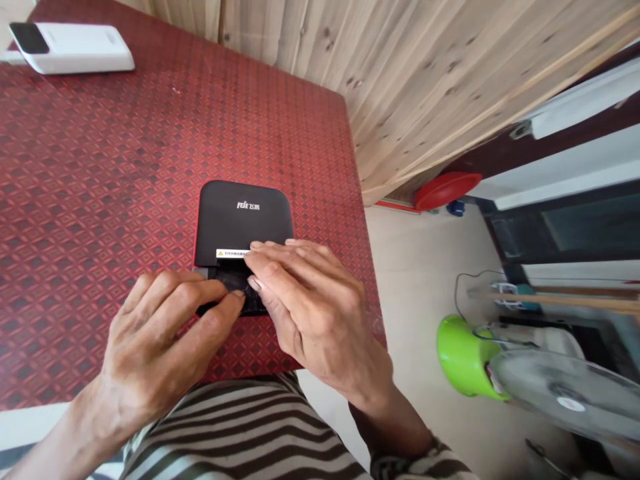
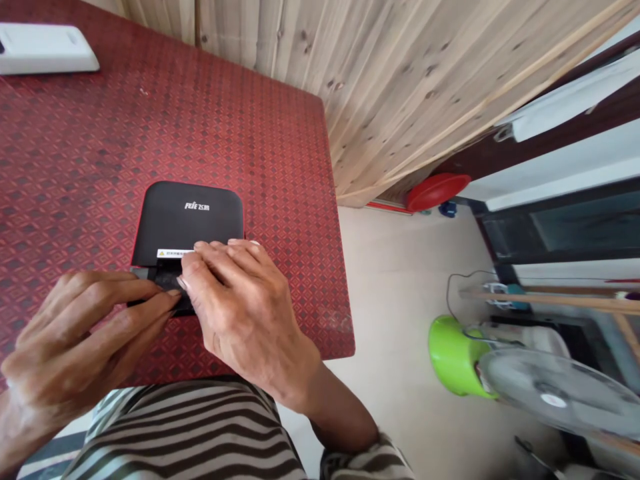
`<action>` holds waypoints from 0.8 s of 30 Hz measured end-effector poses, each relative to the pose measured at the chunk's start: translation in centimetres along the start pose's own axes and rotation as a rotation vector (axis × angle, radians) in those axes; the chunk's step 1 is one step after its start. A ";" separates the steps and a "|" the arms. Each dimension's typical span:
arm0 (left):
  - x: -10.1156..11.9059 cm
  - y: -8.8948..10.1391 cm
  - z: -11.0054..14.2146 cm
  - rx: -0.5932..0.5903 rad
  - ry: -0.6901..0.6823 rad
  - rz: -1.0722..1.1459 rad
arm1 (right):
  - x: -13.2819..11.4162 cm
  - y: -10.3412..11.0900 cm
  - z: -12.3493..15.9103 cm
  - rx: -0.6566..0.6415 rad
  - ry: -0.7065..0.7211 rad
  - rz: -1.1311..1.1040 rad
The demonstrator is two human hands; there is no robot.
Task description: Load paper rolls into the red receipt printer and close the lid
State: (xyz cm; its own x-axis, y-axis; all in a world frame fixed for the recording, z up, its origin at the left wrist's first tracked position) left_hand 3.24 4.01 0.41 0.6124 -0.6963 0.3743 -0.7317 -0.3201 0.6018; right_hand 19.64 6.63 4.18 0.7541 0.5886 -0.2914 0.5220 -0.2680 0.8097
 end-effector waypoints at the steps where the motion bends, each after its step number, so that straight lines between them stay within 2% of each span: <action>1: 0.0 0.0 -0.1 -0.004 0.007 0.001 | 0.1 0.0 0.2 0.004 -0.009 -0.001; 11: 0.5 -0.1 -1.2 -0.022 0.004 -0.074 | 0.1 -0.7 1.2 0.084 -0.012 -0.003; 15: 0.0 0.8 -1.2 -0.015 0.092 0.005 | 0.7 -0.6 1.7 0.160 -0.026 -0.097; 18: -1.5 1.9 -1.5 0.075 0.338 0.038 | 1.6 0.0 2.2 0.261 -0.058 -0.214; 21: -3.8 2.7 -1.3 0.219 0.721 0.071 | 2.4 1.1 3.2 0.424 -0.103 -0.268; 22: -4.4 2.8 -1.1 0.244 0.830 0.116 | 2.6 1.4 3.5 0.457 -0.121 -0.264; 24: -5.0 2.3 -0.8 0.230 0.952 0.239 | 2.8 1.5 4.1 0.472 -0.156 -0.251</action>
State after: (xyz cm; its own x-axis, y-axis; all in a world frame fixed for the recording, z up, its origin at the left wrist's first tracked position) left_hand -1.31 7.30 0.50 0.3526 0.0118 0.9357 -0.8450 -0.4256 0.3238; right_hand 24.17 4.70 2.52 0.6152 0.5681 -0.5467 0.7879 -0.4681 0.4001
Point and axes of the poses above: each hand's wrist, its own z-axis away from the middle knuckle, its own y-axis out of the back of the hand, x = y × z, the point moved 5 cm from there along -z, towards the middle knuckle, and after that the axes turned 13 degrees about x, right-handed, at the moved point
